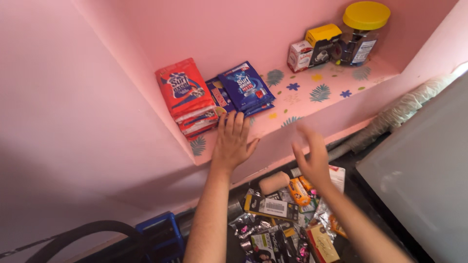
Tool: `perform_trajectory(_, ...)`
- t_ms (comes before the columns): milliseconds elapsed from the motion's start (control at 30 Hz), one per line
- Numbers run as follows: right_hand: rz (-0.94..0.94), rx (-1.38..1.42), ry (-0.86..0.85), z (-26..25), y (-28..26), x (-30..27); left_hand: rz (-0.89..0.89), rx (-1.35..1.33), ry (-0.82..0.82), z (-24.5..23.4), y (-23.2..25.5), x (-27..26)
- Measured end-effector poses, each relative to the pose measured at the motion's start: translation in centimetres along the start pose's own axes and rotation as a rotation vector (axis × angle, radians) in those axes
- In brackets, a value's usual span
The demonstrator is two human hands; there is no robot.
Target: The person organizes various household supplies on a pink shelf. They pick up detergent packets, soap bars, and small boxes from the floor and place them neatly on the shelf.
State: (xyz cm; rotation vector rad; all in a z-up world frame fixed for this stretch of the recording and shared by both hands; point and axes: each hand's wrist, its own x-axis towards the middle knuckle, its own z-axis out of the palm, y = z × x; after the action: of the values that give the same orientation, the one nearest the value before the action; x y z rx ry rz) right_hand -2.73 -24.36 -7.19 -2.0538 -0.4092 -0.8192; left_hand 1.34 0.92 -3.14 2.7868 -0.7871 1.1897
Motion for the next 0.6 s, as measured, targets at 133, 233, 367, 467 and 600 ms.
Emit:
perform_trajectory(133,0.55,-0.052,-0.198,-1.1,6.7,-12.6,0.006,0.016,0.003,-0.2,0.0,-0.1)
perform_trajectory(233,0.51,-0.225,-0.325,-1.5,11.9,-21.5,0.008,0.009,-0.005,-0.3,0.1,-0.1)
perform_trajectory(367,0.45,-0.27,-0.393,-3.2,14.4,-29.1,0.013,0.029,-0.005,-0.2,0.2,-0.1)
perform_trajectory(467,0.564,-0.353,-0.403,-3.3,13.3,-30.0,0.005,0.023,-0.013,-0.2,0.2,0.0)
perform_trajectory(600,0.469,-0.458,-0.399,-1.4,12.1,-26.6,0.009,0.017,-0.011,-0.4,0.2,0.0)
